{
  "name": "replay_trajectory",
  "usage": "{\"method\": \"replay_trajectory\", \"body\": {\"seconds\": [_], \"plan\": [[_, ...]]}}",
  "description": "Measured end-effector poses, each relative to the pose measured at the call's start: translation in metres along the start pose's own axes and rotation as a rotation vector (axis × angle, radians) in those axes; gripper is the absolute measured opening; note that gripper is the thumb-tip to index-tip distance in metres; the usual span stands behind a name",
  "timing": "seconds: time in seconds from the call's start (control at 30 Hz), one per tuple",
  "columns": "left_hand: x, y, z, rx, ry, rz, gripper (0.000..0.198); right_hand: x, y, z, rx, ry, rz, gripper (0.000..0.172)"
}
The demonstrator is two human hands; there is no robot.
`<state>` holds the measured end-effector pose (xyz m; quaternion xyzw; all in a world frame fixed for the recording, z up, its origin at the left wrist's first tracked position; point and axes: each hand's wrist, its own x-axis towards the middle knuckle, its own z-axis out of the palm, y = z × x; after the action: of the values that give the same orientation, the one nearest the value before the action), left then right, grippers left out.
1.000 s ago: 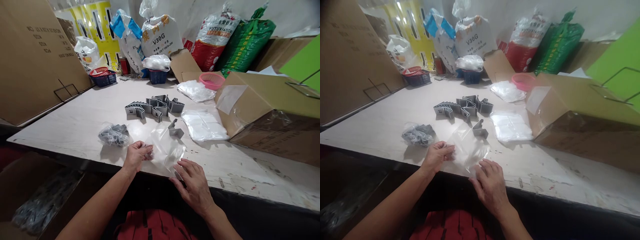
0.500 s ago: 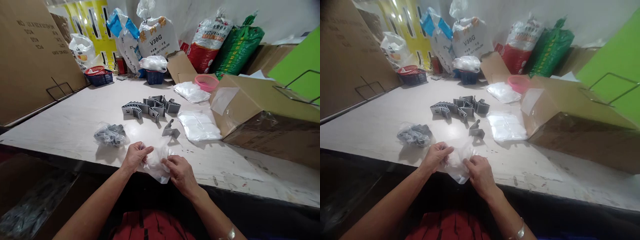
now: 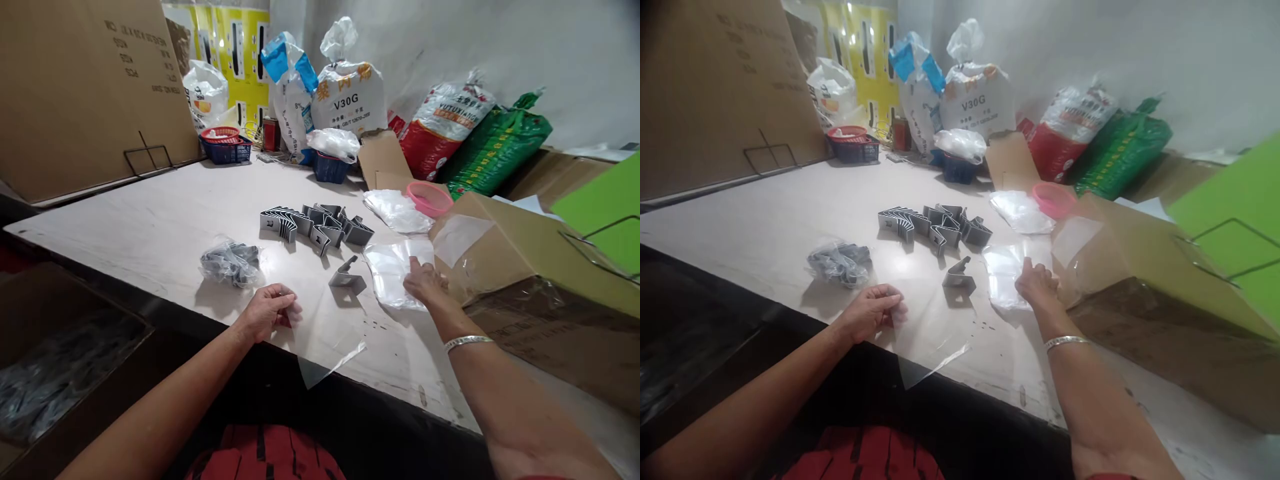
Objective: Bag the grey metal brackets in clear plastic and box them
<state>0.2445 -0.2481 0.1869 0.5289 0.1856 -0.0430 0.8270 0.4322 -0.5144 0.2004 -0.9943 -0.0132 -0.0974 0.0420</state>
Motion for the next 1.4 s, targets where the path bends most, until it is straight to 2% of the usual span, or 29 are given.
{"method": "replay_trajectory", "body": {"seconds": [0.07, 0.1, 0.13, 0.2, 0.27, 0.3, 0.37, 0.47, 0.53, 0.6, 0.7, 0.83, 1.0, 1.17, 1.27, 1.4], "plan": [[-0.001, 0.001, 0.001, 0.015, 0.011, -0.001, 0.022, -0.001, 0.002, 0.001, -0.032, -0.053, 0.028, 0.043], [-0.001, 0.001, 0.001, 0.017, 0.013, 0.0, 0.022, -0.004, 0.001, 0.0, -0.043, -0.032, 0.042, 0.045], [-0.001, 0.001, 0.001, 0.016, 0.016, 0.003, 0.021, -0.009, 0.0, -0.002, -0.044, 0.03, 0.039, 0.045], [-0.001, 0.0, 0.0, 0.017, 0.018, 0.003, 0.021, -0.025, -0.007, -0.008, -0.006, 0.24, -0.044, 0.044], [0.0, -0.002, 0.0, 0.032, 0.014, 0.004, 0.021, -0.049, -0.019, -0.014, 0.092, 0.417, -0.228, 0.039], [0.0, -0.002, 0.0, 0.04, 0.016, 0.009, 0.021, -0.063, -0.027, -0.017, 0.169, 0.451, -0.334, 0.035], [0.001, -0.001, -0.001, 0.049, 0.051, 0.03, 0.021, -0.094, -0.041, -0.021, 0.375, 0.409, -0.529, 0.027], [0.005, 0.006, -0.001, 0.084, 0.135, 0.074, 0.02, -0.135, -0.056, -0.02, 0.623, 0.133, -0.865, 0.024], [0.011, 0.013, -0.001, 0.129, 0.154, 0.091, 0.019, -0.155, -0.059, -0.012, 0.641, -0.009, -0.993, 0.024], [0.017, 0.018, 0.0, 0.137, 0.141, 0.108, 0.018, -0.168, -0.059, -0.002, 0.593, -0.05, -0.985, 0.02], [0.022, 0.022, 0.002, 0.044, 0.129, 0.143, 0.015, -0.179, -0.06, 0.01, 0.553, -0.033, -0.89, 0.013], [0.014, 0.014, 0.002, -0.089, 0.134, 0.182, 0.021, -0.193, -0.069, 0.011, 0.497, 0.006, -0.815, 0.018], [-0.016, 0.0, -0.009, 0.171, 0.297, 0.193, 0.04, -0.205, -0.084, 0.009, 0.445, 0.048, -0.702, 0.025], [-0.033, -0.003, -0.011, 0.374, 0.286, 0.114, 0.053, -0.207, -0.088, 0.015, 0.477, 0.118, -0.668, 0.021], [-0.032, -0.001, -0.007, 0.363, 0.264, 0.095, 0.057, -0.207, -0.088, 0.016, 0.489, 0.139, -0.666, 0.022], [-0.03, -0.002, -0.003, 0.285, 0.273, 0.104, 0.052, -0.209, -0.092, 0.015, 0.532, 0.22, -0.64, 0.027]]}}
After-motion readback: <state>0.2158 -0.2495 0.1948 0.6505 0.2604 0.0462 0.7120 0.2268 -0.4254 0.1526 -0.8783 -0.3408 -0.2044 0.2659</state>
